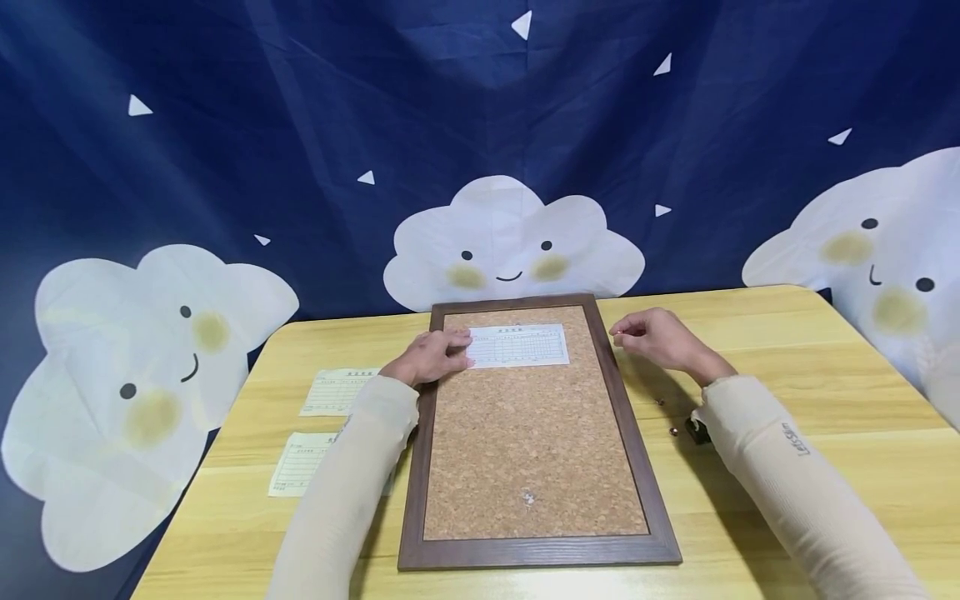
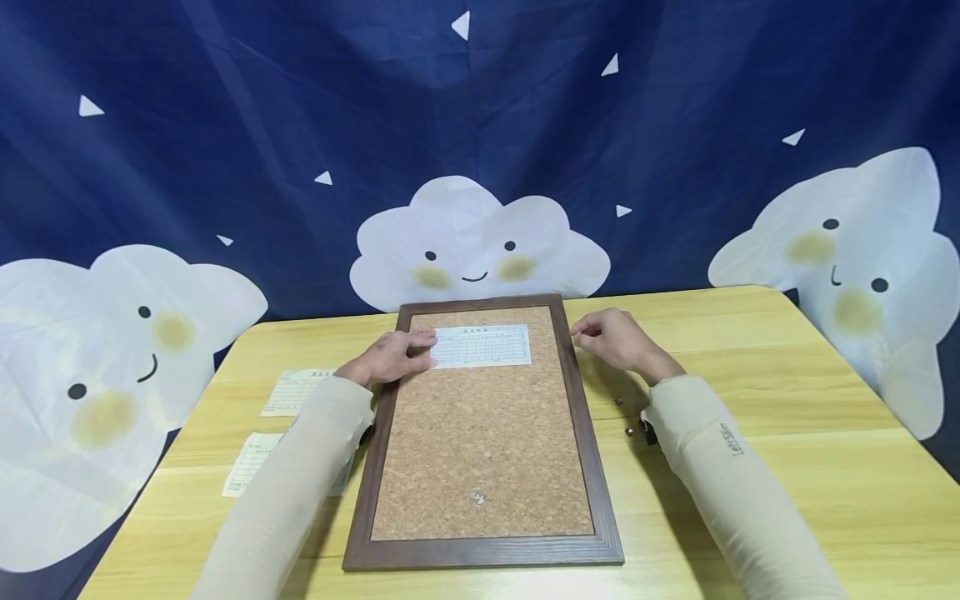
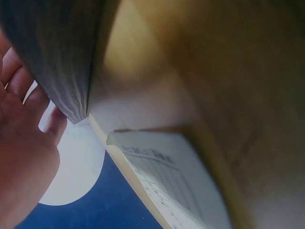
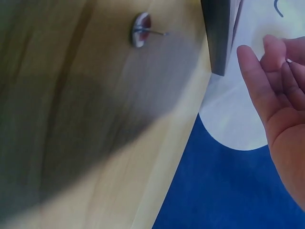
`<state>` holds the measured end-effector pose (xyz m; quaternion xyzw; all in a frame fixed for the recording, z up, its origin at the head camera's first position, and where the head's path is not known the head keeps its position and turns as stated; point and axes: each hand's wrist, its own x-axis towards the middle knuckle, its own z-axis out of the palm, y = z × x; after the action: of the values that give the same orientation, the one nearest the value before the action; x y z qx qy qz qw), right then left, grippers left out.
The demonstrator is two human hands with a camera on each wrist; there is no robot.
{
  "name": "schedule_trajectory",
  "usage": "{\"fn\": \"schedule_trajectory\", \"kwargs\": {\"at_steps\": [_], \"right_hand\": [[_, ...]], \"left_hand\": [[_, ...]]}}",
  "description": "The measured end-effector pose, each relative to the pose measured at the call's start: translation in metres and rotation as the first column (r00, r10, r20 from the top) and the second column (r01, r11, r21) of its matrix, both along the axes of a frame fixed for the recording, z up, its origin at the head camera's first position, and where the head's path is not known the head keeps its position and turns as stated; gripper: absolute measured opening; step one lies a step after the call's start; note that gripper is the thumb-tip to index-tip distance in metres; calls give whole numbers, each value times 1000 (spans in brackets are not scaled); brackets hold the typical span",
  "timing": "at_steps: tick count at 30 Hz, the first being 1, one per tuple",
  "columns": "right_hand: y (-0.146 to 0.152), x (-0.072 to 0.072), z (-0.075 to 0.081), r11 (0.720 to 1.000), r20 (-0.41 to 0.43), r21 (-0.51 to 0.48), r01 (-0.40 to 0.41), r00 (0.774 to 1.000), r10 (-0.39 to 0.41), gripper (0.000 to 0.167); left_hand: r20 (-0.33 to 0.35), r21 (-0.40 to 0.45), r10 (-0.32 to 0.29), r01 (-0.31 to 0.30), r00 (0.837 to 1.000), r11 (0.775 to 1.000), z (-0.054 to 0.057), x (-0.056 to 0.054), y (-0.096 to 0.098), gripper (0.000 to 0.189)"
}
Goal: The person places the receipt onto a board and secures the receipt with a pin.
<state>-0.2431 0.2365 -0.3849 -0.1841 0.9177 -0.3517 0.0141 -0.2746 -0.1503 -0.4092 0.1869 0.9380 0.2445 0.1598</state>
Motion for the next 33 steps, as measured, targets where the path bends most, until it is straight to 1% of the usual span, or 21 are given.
{"fn": "schedule_trajectory", "kwargs": {"at_steps": [2,6,9,13,16,20,25,29,33], "right_hand": [[-1,-1,0,1000,26,-8,-12,1000,12,21],[-4,-2,2,999,89,-43,5,996,-1,25],[-6,-4,2,995,126,-100,25,992,-12,22],[-9,-8,2,979,173,-198,41,985,-6,16],[-11,-11,2,969,196,-240,56,981,-8,18],[-13,-14,4,959,226,-272,85,974,-22,25],[-16,-15,6,944,294,-307,120,955,-26,31],[-19,-18,5,939,335,-321,124,942,-10,29],[-25,-21,5,932,343,-340,128,939,-4,22]], "left_hand": [[-4,0,-3,3,1000,1000,0,0,0,54],[-8,4,-3,3,1000,1000,0,0,0,53],[-9,7,-1,1,1000,1000,0,0,0,53],[-12,8,-3,3,1000,1000,0,0,0,53],[-13,7,-2,2,1000,1000,0,-1,0,53],[-12,6,1,-1,1000,1000,0,-1,-1,53],[-20,10,-7,7,1000,1000,0,-1,-1,52],[-23,13,-9,9,1000,1000,-1,-1,-1,52],[-16,13,-8,9,1000,1000,-2,-1,-1,53]]}}
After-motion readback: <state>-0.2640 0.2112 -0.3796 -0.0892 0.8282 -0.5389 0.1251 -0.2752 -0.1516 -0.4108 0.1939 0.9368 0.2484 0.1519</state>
